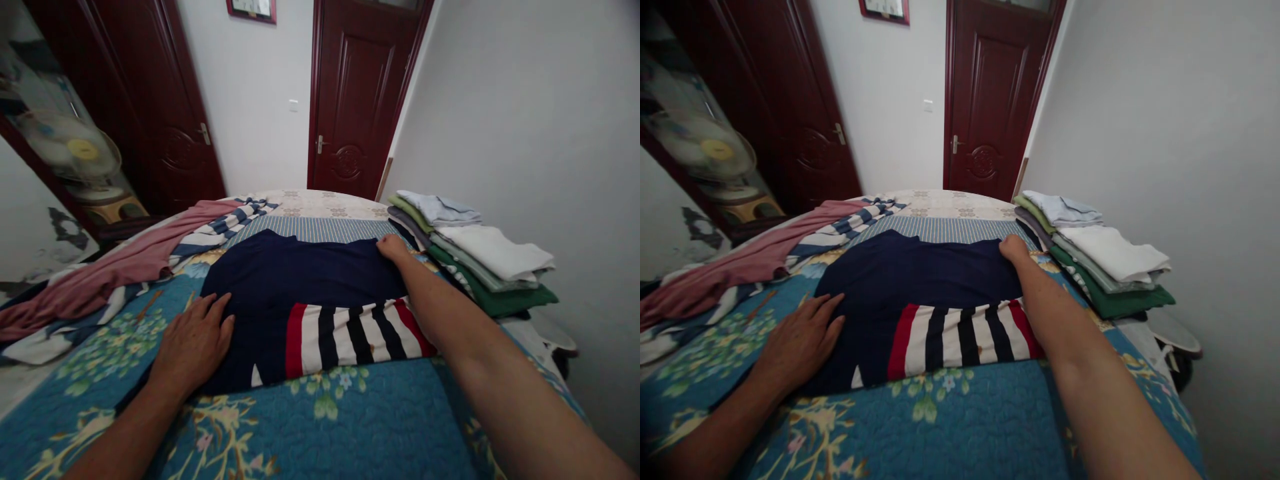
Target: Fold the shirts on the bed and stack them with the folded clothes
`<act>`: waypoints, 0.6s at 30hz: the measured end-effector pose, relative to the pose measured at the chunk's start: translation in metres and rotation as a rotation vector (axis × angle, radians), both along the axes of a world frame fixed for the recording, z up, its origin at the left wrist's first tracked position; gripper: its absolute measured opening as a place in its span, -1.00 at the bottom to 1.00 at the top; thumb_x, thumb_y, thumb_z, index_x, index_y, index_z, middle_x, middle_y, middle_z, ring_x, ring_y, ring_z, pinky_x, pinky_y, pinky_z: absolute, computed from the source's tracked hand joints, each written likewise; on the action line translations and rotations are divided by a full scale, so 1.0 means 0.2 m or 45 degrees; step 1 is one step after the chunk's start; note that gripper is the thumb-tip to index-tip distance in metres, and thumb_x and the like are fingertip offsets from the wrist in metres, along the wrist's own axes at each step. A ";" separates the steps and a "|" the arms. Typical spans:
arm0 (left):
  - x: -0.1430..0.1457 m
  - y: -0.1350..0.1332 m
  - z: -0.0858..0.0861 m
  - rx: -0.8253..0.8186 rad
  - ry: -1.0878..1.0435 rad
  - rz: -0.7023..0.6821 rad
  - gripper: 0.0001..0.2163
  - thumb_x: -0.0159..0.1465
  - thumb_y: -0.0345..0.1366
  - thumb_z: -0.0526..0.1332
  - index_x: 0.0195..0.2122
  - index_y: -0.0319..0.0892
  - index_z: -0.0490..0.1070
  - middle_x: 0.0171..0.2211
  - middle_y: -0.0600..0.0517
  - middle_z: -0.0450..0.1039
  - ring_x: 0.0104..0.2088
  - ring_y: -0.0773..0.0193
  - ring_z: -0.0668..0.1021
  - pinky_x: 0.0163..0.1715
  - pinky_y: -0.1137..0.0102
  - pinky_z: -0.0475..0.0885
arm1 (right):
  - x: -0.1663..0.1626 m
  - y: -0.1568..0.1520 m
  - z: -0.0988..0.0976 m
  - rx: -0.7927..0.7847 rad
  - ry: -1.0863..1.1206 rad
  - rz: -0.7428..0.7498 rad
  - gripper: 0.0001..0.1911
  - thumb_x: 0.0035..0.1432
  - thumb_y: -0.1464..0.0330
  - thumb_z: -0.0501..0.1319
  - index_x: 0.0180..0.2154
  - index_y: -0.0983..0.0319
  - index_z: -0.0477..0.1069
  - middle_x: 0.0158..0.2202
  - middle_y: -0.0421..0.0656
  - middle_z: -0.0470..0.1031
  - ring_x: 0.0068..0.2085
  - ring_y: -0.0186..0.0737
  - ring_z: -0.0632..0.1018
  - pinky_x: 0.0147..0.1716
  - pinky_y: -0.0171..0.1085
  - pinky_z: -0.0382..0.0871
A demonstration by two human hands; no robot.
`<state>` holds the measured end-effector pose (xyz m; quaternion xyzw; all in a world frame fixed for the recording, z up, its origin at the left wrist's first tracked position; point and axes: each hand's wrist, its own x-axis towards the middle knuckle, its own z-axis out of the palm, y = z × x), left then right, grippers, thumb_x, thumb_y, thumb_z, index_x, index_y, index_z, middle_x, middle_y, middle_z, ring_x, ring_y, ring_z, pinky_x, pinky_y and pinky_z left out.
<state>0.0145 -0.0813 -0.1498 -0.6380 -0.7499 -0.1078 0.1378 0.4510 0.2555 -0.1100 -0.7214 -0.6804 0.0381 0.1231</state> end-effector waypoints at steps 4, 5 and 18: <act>0.00 0.00 -0.01 -0.002 -0.018 0.001 -0.38 0.50 -0.02 -0.11 0.40 -0.21 0.43 0.36 -0.27 0.43 0.37 -0.21 0.45 0.33 -0.10 0.40 | 0.00 0.01 -0.03 0.025 0.012 -0.003 -0.58 0.43 0.26 0.15 0.08 0.37 0.63 0.09 0.21 0.66 0.12 0.06 0.65 0.11 -0.19 0.45; 0.00 0.00 -0.01 0.000 -0.021 0.004 -0.38 0.51 -0.02 -0.12 0.40 -0.21 0.43 0.36 -0.27 0.43 0.38 -0.21 0.45 0.33 -0.10 0.40 | 0.00 0.01 -0.04 0.030 0.016 0.004 -0.60 0.43 0.26 0.16 0.06 0.35 0.63 0.09 0.19 0.66 0.12 0.05 0.64 0.12 -0.19 0.44; -0.03 0.00 -0.01 -0.019 -0.037 0.008 -0.36 0.50 0.04 -0.13 0.42 -0.17 0.39 0.36 -0.23 0.43 0.45 -0.19 0.38 0.38 -0.09 0.37 | 0.05 0.05 -0.08 0.133 0.054 -0.131 -0.52 0.53 0.22 0.03 0.22 0.41 0.44 0.13 0.33 0.59 0.20 0.21 0.61 0.18 -0.01 0.44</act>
